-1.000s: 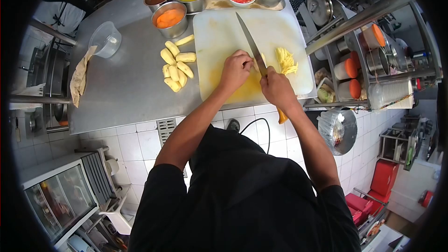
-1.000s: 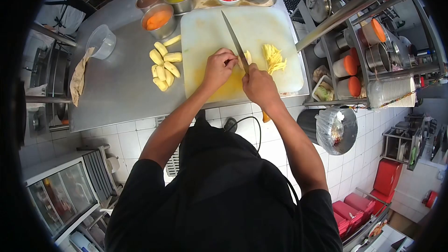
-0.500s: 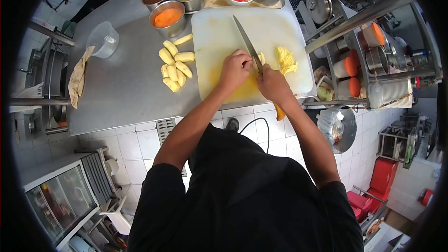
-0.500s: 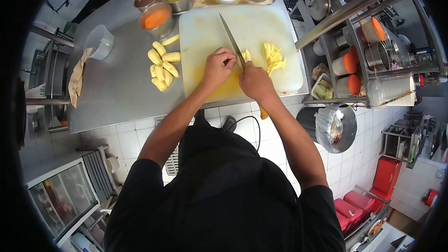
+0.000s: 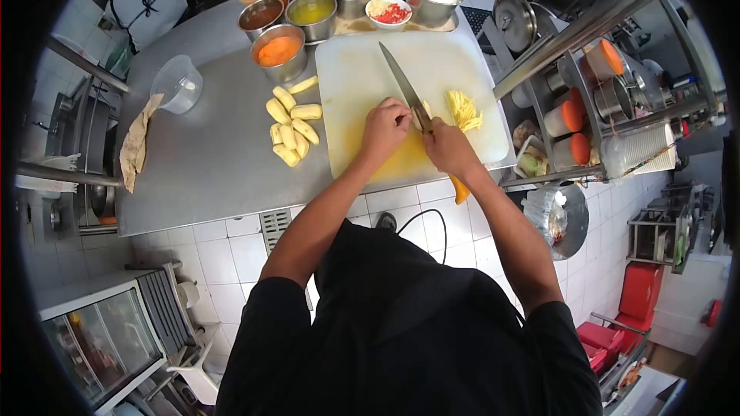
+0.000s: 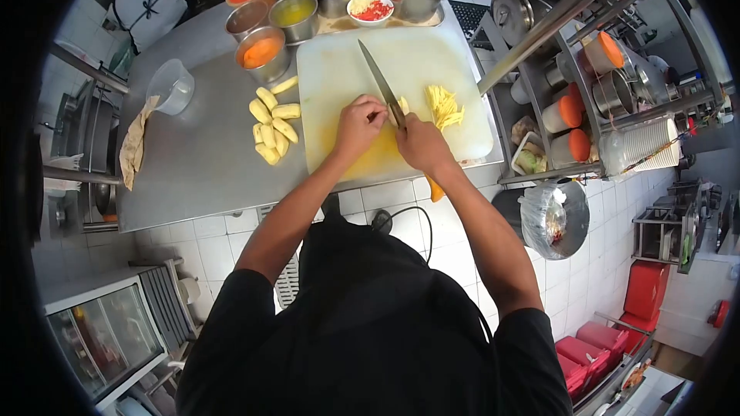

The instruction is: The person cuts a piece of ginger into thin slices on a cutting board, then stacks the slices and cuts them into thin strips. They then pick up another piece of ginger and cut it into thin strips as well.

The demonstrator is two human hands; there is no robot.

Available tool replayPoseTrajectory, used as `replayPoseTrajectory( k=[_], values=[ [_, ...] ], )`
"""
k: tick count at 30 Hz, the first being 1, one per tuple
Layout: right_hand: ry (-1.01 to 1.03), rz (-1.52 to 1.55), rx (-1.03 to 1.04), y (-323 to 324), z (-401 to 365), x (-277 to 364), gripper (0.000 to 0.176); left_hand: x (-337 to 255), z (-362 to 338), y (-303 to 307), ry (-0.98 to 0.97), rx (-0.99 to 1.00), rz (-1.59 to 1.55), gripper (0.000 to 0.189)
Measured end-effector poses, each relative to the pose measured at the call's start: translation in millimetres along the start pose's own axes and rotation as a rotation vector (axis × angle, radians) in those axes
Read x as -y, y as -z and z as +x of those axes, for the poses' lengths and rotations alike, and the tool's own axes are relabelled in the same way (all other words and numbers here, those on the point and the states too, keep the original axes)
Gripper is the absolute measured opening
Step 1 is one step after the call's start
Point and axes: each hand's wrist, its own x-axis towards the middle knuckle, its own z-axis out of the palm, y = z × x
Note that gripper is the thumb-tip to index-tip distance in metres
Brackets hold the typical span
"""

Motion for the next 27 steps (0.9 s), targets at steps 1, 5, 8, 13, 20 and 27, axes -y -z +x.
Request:
replayPoseTrajectory(
  k=[1,5,8,13,20,27],
  values=[
    [0.024,-0.015,-0.017,-1,-3,-1,0.023,-1,2,1,-0.01,-0.005,0.008,0.004],
    [0.079,-0.049,-0.127,0,-11,-3,0.022,2,-2,0,-0.036,-0.019,0.022,0.004],
    [0.069,-0.055,-0.109,2,-12,1,0.021,0,-1,0,-0.021,-0.015,0.001,0.005],
    [0.083,-0.062,-0.098,-1,-14,3,0.022,4,-2,0,-0.039,-0.008,0.026,0.005],
    [0.066,-0.08,-0.087,-3,-12,4,0.021,2,-2,1,-0.026,-0.013,0.015,0.005],
    [0.1,-0.107,-0.095,-3,-10,4,0.02,-1,-2,2,0.004,0.008,0.008,0.005]
  ],
)
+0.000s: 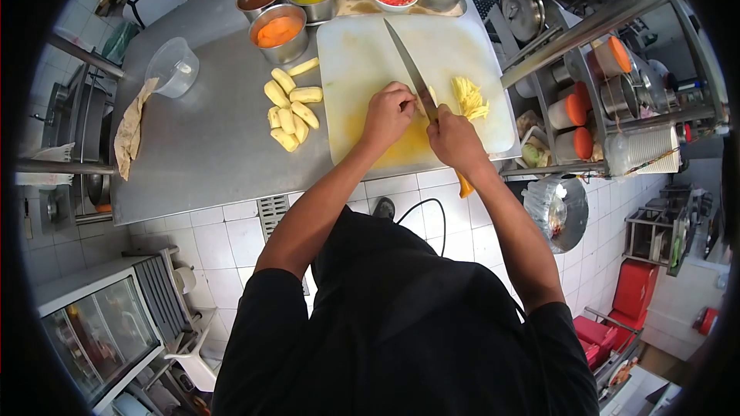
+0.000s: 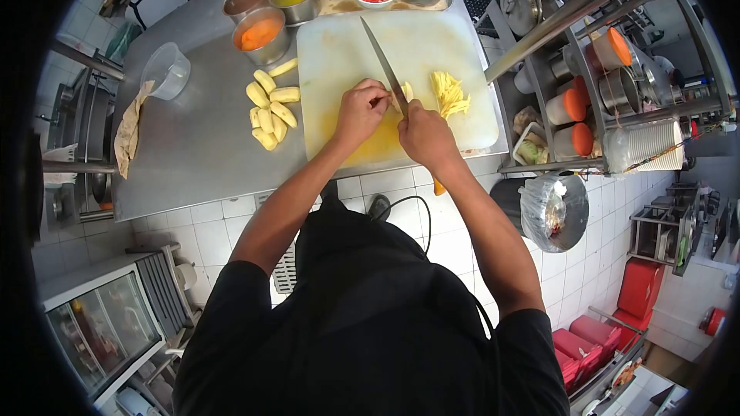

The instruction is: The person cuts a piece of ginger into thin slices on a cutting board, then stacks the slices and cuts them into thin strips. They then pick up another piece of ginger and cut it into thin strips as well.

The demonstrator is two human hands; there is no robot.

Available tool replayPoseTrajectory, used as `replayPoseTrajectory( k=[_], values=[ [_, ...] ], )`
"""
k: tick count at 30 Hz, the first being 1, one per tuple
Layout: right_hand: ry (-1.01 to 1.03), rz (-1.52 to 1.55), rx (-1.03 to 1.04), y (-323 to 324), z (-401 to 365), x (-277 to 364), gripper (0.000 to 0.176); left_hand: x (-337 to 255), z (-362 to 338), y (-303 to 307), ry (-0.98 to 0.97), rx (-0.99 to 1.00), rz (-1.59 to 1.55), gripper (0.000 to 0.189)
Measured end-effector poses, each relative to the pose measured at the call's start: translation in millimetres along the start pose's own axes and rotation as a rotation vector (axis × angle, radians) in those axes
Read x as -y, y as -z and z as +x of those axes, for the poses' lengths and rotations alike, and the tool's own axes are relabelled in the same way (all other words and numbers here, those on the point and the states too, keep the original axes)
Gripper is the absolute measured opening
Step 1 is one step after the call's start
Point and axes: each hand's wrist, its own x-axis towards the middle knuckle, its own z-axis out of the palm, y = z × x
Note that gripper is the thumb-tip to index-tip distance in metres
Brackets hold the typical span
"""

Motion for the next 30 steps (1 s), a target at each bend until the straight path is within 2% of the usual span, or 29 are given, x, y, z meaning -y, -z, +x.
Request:
replayPoseTrajectory(
  k=[22,30],
  values=[
    [-0.087,-0.025,0.091,-8,9,-2,0.023,4,2,-3,0.0,0.0,0.003,0.006],
    [-0.056,0.011,-0.008,2,-5,4,0.023,1,1,-1,-0.008,-0.013,0.012,0.006]
  ],
)
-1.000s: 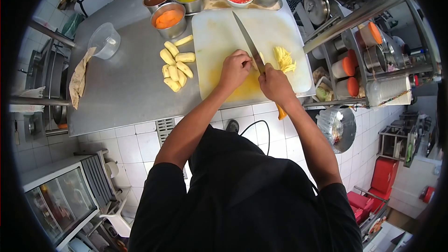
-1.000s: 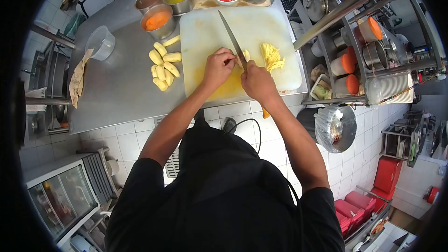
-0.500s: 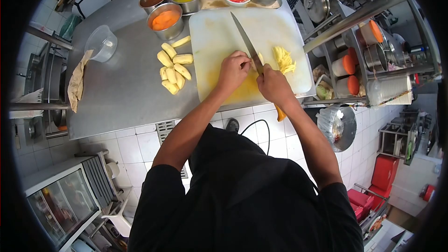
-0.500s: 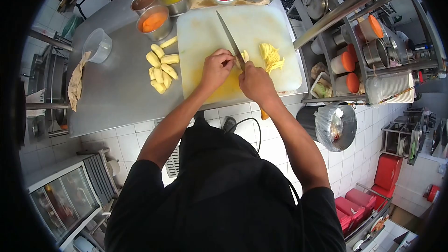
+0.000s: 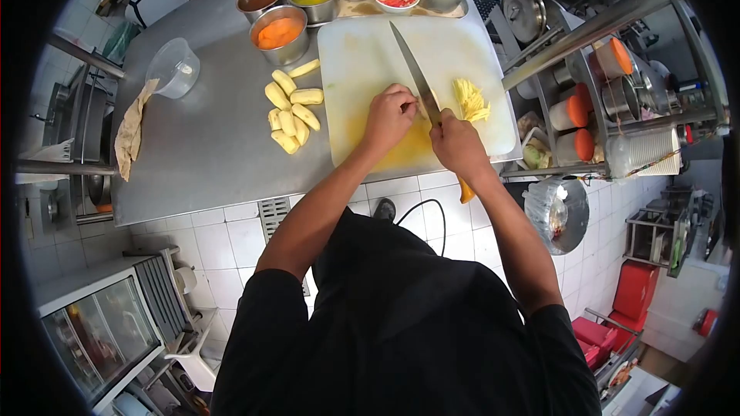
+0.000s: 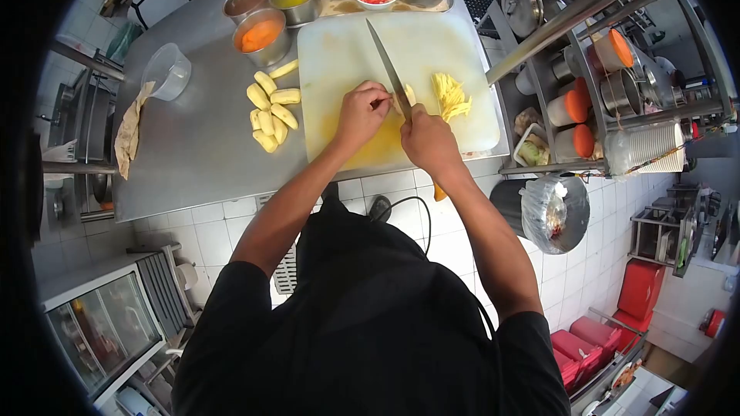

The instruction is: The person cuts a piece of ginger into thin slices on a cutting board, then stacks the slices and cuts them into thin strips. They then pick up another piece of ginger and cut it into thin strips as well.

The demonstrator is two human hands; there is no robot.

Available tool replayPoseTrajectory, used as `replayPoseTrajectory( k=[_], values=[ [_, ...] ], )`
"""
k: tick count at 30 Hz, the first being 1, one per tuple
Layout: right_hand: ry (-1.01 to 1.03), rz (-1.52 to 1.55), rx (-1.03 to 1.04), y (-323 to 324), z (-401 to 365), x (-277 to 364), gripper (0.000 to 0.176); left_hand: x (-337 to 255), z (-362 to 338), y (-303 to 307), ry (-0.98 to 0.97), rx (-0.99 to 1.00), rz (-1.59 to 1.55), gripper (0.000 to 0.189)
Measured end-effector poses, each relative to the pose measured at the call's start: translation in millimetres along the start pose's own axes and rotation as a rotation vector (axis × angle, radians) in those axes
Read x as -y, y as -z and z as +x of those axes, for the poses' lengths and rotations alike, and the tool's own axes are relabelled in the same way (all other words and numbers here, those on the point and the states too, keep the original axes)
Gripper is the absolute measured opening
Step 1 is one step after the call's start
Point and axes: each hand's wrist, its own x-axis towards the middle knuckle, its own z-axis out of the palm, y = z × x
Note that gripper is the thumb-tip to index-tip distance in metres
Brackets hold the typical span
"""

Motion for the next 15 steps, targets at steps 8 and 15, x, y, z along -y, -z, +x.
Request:
replayPoseTrajectory(
  k=[8,15],
  values=[
    [0.021,-0.003,-0.003,4.6,-2.9,4.4,0.021,2.2,0.3,-0.8,-0.004,-0.004,-0.001,0.006],
    [0.036,-0.018,0.008,3.7,0.1,1.9,0.02,-0.5,0.6,1.4,0.013,0.009,-0.005,0.006]
  ],
)
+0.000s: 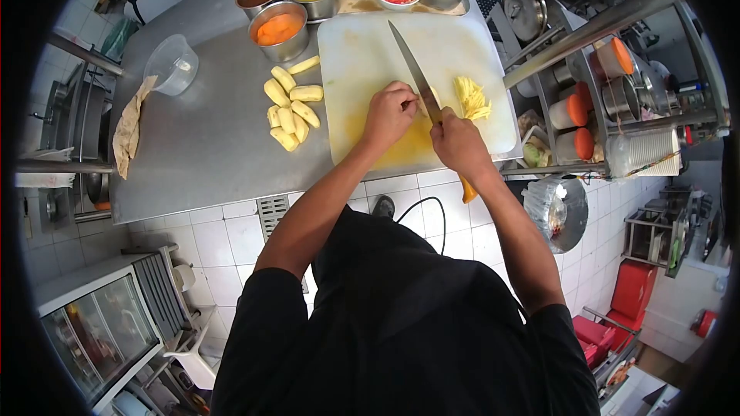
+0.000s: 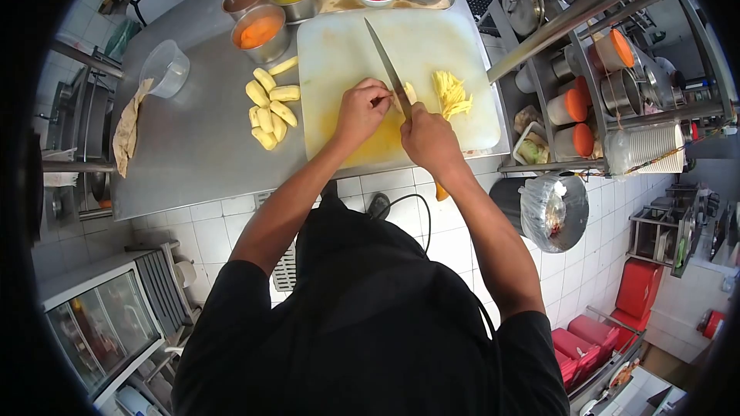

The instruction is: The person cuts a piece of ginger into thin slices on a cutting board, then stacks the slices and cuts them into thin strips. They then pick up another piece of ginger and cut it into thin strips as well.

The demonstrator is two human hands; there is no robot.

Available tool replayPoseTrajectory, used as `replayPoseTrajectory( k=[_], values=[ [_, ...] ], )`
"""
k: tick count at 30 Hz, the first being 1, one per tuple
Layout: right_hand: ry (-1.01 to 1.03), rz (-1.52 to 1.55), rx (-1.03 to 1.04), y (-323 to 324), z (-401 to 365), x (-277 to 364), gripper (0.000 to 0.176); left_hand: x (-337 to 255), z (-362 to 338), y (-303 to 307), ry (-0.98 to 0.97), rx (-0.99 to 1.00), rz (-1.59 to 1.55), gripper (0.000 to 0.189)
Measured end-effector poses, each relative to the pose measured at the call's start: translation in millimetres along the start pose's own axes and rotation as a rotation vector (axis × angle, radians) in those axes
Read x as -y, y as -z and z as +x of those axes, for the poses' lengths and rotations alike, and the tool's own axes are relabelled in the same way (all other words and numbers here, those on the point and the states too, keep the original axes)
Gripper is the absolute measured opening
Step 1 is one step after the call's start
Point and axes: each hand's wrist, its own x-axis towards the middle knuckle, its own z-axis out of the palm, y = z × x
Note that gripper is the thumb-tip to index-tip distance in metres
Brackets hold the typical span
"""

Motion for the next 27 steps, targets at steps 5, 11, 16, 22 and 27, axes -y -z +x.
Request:
replayPoseTrajectory(
  k=[5,11,16,22,27],
  values=[
    [0.0,-0.01,0.027,-1,4,-2,0.021,-1,0,0,-0.001,-0.008,-0.015,0.006],
    [-0.016,-0.009,0.054,-14,7,-11,0.022,-1,3,1,0.017,-0.003,-0.052,0.006],
    [-0.032,0.032,0.028,-3,3,-1,0.021,0,0,1,0.032,0.017,-0.062,0.005],
    [0.011,0.028,-0.007,2,0,1,0.02,0,0,-1,0.017,0.015,-0.05,0.007],
    [0.013,0.029,-0.002,2,-1,1,0.02,-1,-1,0,0.028,0.014,-0.07,0.007]
  ],
)
